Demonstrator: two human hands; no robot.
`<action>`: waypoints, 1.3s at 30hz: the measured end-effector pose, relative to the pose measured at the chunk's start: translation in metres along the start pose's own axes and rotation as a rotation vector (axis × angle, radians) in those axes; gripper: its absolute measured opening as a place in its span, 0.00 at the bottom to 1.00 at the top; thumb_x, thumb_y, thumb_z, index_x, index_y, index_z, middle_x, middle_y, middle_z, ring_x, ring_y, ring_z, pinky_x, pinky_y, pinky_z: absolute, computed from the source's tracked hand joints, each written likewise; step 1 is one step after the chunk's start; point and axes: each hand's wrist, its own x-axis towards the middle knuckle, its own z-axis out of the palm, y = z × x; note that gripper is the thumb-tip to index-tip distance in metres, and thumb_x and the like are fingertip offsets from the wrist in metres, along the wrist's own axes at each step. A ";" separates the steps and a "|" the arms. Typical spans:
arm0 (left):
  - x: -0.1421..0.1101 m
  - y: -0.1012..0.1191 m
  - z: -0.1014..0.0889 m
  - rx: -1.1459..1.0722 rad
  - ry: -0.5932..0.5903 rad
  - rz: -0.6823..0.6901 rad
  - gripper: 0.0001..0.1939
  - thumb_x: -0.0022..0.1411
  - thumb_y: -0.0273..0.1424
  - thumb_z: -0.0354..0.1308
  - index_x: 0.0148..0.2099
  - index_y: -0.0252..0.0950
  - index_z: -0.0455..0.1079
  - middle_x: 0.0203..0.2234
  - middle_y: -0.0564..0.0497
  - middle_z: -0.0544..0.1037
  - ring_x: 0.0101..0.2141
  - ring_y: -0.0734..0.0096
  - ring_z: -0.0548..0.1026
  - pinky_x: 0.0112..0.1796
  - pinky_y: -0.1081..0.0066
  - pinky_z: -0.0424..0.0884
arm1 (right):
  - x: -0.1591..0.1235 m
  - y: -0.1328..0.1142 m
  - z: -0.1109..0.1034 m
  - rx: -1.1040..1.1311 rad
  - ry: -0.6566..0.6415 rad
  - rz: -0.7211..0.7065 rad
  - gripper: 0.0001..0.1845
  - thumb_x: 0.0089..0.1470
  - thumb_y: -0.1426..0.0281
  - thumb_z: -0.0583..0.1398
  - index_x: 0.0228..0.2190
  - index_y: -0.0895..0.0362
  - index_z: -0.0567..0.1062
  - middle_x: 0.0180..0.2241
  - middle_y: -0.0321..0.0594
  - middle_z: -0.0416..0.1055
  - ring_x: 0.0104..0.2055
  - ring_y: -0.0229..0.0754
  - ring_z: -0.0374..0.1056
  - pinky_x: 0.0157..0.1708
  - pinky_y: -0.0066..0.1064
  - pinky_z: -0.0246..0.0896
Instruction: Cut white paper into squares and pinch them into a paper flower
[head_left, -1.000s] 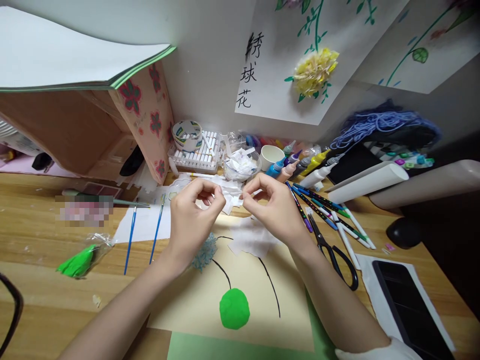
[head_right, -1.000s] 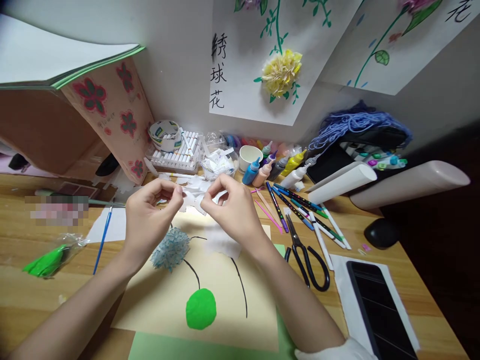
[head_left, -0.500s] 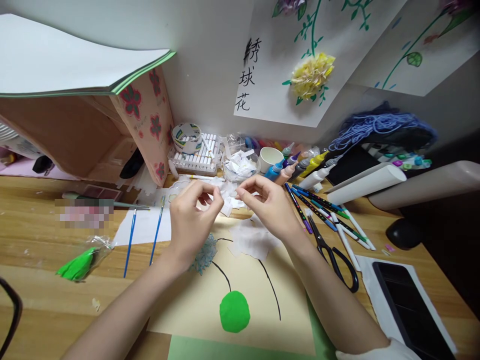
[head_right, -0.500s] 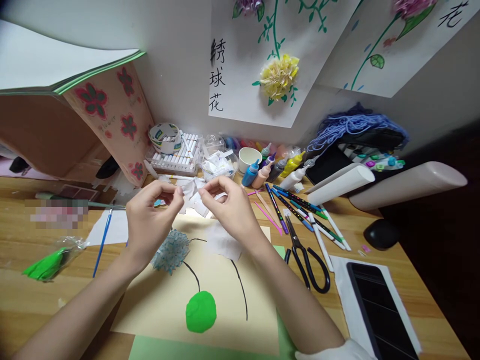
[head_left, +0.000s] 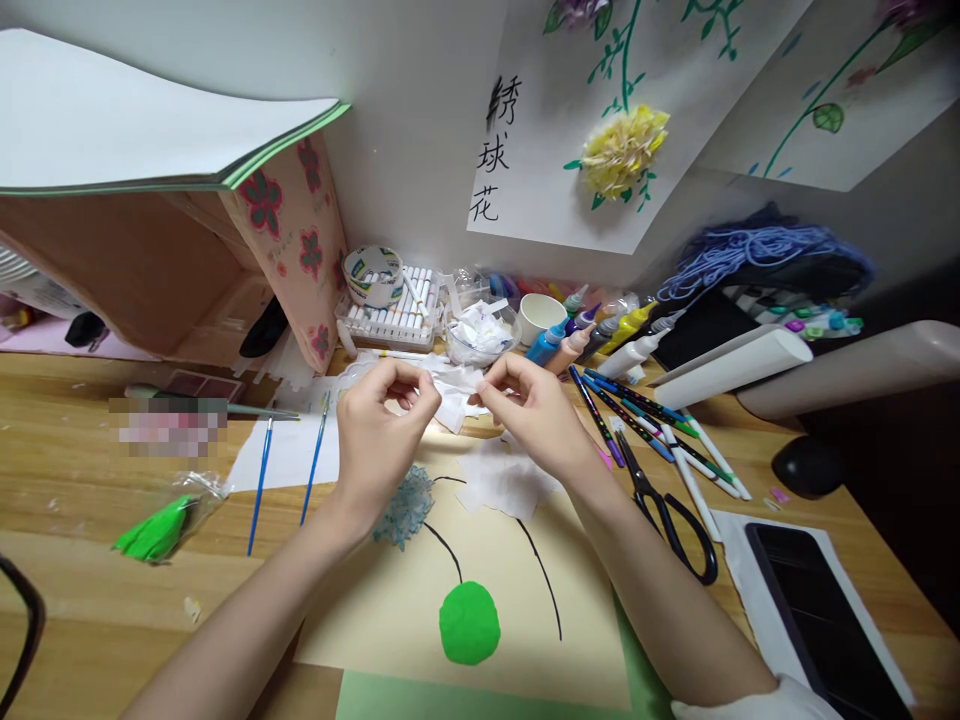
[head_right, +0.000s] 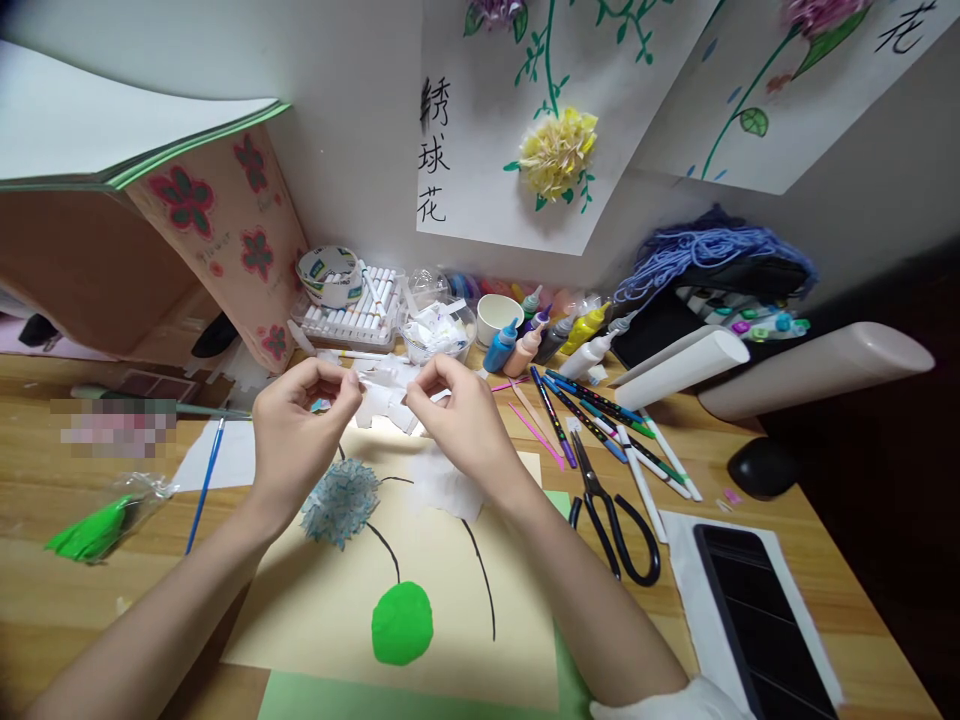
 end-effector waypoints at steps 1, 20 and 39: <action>0.001 0.000 0.000 -0.017 0.017 -0.016 0.05 0.54 0.25 0.56 0.26 0.35 0.67 0.20 0.56 0.70 0.23 0.78 0.66 0.26 0.77 0.63 | 0.001 0.001 0.000 0.013 0.010 0.003 0.05 0.49 0.71 0.57 0.23 0.57 0.66 0.24 0.34 0.67 0.27 0.35 0.63 0.27 0.26 0.56; 0.005 -0.005 0.001 -0.100 -0.089 -0.183 0.07 0.55 0.30 0.56 0.26 0.34 0.69 0.21 0.55 0.72 0.24 0.77 0.68 0.26 0.77 0.64 | 0.004 0.011 0.004 -0.232 0.122 -0.207 0.06 0.53 0.72 0.56 0.33 0.57 0.74 0.33 0.38 0.74 0.32 0.37 0.67 0.31 0.27 0.61; -0.007 0.008 -0.001 -0.088 -0.059 -0.005 0.04 0.54 0.29 0.61 0.33 0.35 0.73 0.27 0.52 0.76 0.27 0.76 0.72 0.31 0.75 0.69 | -0.013 -0.015 0.009 0.148 -0.017 -0.098 0.13 0.51 0.74 0.59 0.39 0.54 0.79 0.40 0.40 0.77 0.42 0.42 0.73 0.40 0.33 0.69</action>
